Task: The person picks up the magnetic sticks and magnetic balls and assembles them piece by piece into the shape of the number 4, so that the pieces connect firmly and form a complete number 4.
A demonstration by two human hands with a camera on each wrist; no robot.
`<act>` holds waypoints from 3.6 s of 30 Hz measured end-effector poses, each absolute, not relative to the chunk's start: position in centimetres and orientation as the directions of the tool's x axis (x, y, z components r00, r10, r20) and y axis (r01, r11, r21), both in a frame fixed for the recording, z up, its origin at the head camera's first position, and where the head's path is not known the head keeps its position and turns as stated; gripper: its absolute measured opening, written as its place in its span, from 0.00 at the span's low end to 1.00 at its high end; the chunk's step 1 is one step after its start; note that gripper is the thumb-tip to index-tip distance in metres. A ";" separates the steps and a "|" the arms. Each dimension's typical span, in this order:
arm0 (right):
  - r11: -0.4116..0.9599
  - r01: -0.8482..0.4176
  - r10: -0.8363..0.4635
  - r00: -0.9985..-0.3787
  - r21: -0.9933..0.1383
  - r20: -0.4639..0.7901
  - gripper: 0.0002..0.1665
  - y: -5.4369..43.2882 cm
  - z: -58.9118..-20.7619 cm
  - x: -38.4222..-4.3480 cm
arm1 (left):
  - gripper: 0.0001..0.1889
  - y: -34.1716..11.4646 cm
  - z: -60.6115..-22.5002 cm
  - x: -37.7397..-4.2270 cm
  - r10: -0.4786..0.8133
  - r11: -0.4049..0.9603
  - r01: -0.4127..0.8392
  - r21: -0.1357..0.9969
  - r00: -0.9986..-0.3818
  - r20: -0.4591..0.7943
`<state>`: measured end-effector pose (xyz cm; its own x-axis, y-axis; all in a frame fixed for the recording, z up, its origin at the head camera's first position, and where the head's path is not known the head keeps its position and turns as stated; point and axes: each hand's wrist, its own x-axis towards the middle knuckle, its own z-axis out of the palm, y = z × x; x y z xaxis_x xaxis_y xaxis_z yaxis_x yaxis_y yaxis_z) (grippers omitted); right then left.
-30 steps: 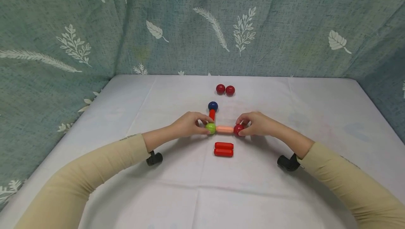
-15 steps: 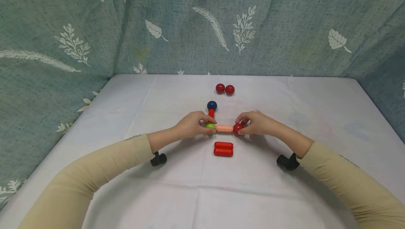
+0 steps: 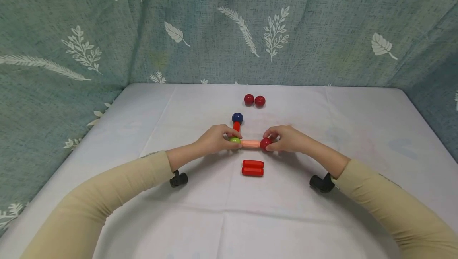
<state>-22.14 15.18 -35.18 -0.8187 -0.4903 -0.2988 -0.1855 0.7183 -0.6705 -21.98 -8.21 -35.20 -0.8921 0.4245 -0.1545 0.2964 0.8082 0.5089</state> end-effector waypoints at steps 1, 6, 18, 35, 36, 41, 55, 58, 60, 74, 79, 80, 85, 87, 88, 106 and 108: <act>0.717 -0.185 -0.490 -0.819 -0.671 -0.298 0.19 15.1 -35.2 -22.2 | 0.13 -8.2 -35.2 -22.0 0.424 0.808 0.295 0.511 -0.892 -0.155; 0.721 -0.191 -0.486 -0.824 -0.666 -0.289 0.21 15.3 -35.0 -22.0 | 0.13 -8.3 -35.3 -22.0 0.422 0.805 0.290 0.518 -0.893 -0.155; 0.685 -0.325 -0.528 -0.838 -0.652 -0.137 0.18 15.7 -33.4 -19.9 | 0.12 -8.4 -35.5 -22.3 0.426 0.800 0.287 0.527 -0.890 -0.162; 0.663 -0.442 -0.665 -0.718 -0.604 -0.204 0.16 12.5 -34.7 -18.1 | 0.16 -8.5 -35.1 -22.3 0.439 0.818 0.325 0.474 -0.885 -0.152; 0.669 -0.443 -0.662 -0.719 -0.597 -0.209 0.15 12.4 -34.8 -18.1 | 0.16 -8.5 -35.0 -22.2 0.443 0.819 0.333 0.467 -0.884 -0.146; 0.662 -0.466 -0.669 -0.720 -0.587 -0.185 0.14 12.6 -34.9 -18.1 | 0.15 -8.2 -34.8 -22.4 0.513 0.798 0.431 0.421 -0.853 -0.098; 0.719 -0.417 -0.600 -0.777 -0.556 -0.192 0.15 14.7 -34.9 -17.6 | 0.15 -6.6 -35.0 -22.3 0.613 0.759 0.583 0.291 -0.790 -0.017; 0.738 -0.377 -0.573 -0.789 -0.560 -0.223 0.15 15.3 -34.6 -17.4 | 0.15 -6.4 -35.1 -22.2 0.610 0.761 0.578 0.294 -0.792 -0.022; 0.751 -0.360 -0.560 -0.792 -0.553 -0.245 0.15 15.7 -34.4 -17.3 | 0.14 -6.2 -35.1 -22.2 0.607 0.763 0.573 0.299 -0.794 -0.024; 0.828 -0.311 -0.491 -0.804 -0.466 -0.335 0.16 16.2 -34.4 -17.4 | 0.11 -5.8 -35.4 -22.3 0.597 0.774 0.567 0.281 -0.802 -0.029; 0.828 -0.309 -0.490 -0.805 -0.468 -0.335 0.15 16.2 -34.4 -17.4 | 0.11 -5.8 -35.4 -22.3 0.601 0.769 0.571 0.288 -0.799 -0.022; 0.826 -0.304 -0.490 -0.804 -0.475 -0.336 0.15 16.2 -34.5 -17.5 | 0.11 -5.8 -35.4 -22.3 0.601 0.768 0.570 0.292 -0.799 -0.020; 0.792 -0.251 -0.495 -0.797 -0.556 -0.347 0.16 16.8 -34.4 -18.2 | 0.11 -5.8 -35.4 -22.2 0.601 0.766 0.570 0.298 -0.799 -0.017; 0.770 -0.204 -0.490 -0.796 -0.604 -0.356 0.16 17.1 -34.3 -18.6 | 0.11 -5.8 -35.4 -22.3 0.601 0.766 0.569 0.298 -0.799 -0.019; 0.759 -0.177 -0.485 -0.796 -0.627 -0.362 0.16 17.3 -34.3 -18.9 | 0.11 -5.8 -35.4 -22.3 0.601 0.767 0.569 0.297 -0.799 -0.019; 0.303 0.432 -0.344 -0.782 -0.849 -0.520 0.23 17.7 -34.8 -23.8 | 0.10 -5.8 -35.3 -22.2 0.600 0.768 0.569 0.294 -0.800 -0.019; 0.303 0.439 -0.338 -0.780 -0.846 -0.526 0.24 17.5 -35.0 -24.0 | 0.10 -5.8 -35.3 -22.2 0.594 0.775 0.563 0.289 -0.804 -0.028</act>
